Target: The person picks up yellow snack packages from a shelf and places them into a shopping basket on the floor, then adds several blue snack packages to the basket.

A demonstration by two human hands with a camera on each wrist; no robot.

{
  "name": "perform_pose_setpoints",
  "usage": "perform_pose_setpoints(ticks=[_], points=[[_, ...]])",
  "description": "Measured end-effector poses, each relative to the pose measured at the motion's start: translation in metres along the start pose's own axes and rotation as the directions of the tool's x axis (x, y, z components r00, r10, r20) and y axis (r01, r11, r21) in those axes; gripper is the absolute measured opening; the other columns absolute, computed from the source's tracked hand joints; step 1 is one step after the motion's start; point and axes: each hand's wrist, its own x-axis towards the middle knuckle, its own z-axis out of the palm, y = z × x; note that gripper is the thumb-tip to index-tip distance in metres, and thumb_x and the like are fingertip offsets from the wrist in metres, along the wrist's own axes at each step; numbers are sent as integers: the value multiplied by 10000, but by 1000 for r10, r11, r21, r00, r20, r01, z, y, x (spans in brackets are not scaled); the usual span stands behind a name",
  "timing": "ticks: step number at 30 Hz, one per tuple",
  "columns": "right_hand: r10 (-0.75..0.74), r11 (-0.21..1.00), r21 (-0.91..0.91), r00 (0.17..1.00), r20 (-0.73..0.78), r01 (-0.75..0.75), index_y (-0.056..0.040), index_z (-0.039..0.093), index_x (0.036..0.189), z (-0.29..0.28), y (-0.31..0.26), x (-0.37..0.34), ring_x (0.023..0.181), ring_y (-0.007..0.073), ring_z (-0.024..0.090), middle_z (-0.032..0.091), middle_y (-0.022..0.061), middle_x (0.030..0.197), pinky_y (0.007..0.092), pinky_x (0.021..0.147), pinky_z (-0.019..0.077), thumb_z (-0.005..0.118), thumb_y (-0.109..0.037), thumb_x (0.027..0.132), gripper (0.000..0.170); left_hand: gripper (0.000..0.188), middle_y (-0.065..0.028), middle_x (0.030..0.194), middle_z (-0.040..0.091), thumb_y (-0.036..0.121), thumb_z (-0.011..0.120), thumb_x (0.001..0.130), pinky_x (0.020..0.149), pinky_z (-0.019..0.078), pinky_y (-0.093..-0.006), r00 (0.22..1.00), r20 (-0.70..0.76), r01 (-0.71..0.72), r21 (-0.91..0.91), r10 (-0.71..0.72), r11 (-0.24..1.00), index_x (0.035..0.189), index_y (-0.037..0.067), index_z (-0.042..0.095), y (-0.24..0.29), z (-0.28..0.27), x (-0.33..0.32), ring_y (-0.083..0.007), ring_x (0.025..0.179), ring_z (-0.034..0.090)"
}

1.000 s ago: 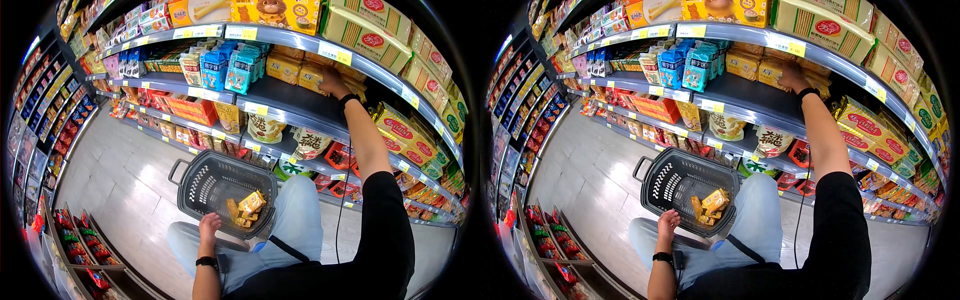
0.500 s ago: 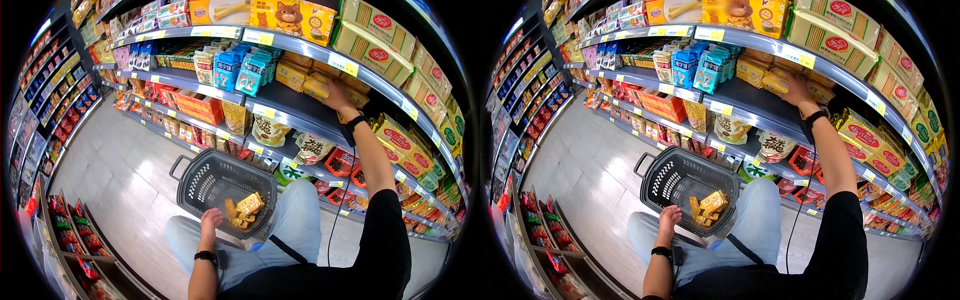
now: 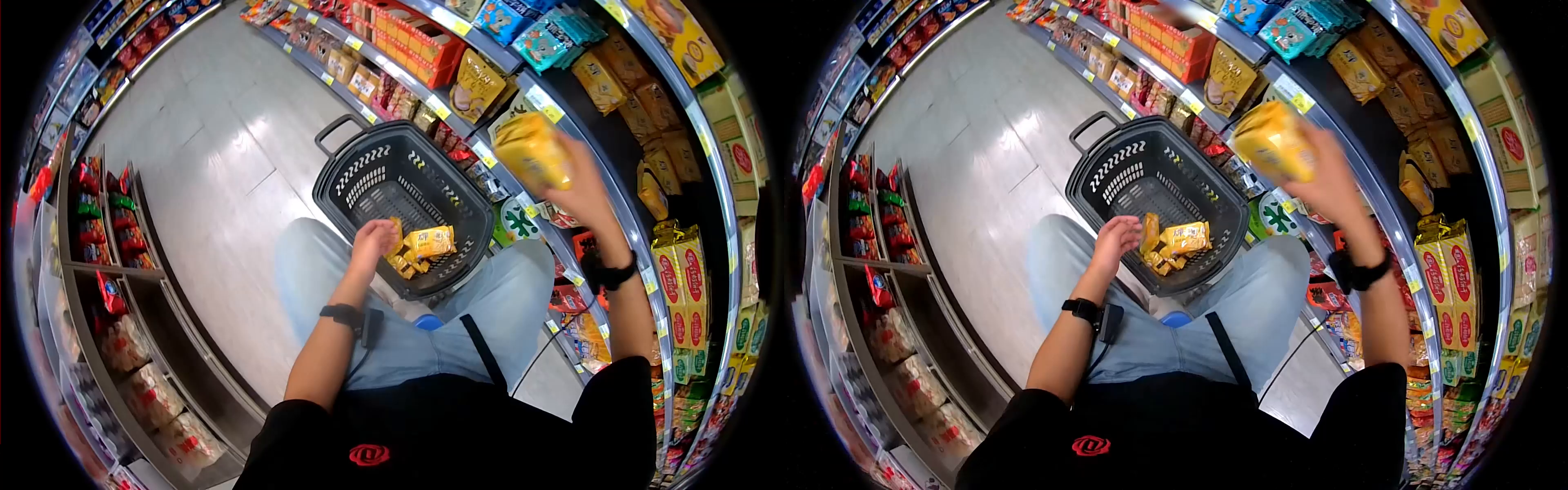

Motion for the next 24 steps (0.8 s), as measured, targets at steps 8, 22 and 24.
perform_pose_setpoints(ticks=[8, 22, 24], points=[[144, 981, -36, 582, 800, -192, -26, 544, 1248, 248, -10, -12, 1101, 393, 585, 610, 238, 1172, 407, 945, 481, 814, -343, 545, 817, 205, -36, 949, 664, 191, 540, 908, 752, 493, -263, 1000, -24, -7, -9, 7, 1000, 1059, 65, 600, 8, 0, 1, -124, 790, 624], [281, 872, -46, 420, 863, -488, -29, 498, 1333, 359, 15, -76, 1180, 338, 562, 563, 248, 1278, 381, 981, 464, 789, -430, 647, 847, 215, -52, 955, 673, 195, 559, 908, 747, 495, -262, 1000, -10, -4, -67, 3, 998, 1076, 71, 610, 4, -8, 8, -138, 807, 640], [306, 865, -31, 479, 822, -500, 15, 569, 1236, 342, 28, -65, 1163, 343, 568, 586, 231, 1245, 388, 965, 463, 758, -434, 685, 736, 224, -55, 950, 674, 201, 565, 911, 731, 505, -261, 1000, -12, 3, -60, -3, 998, 1086, 70, 615, 3, -3, 9, -141, 806, 645]])
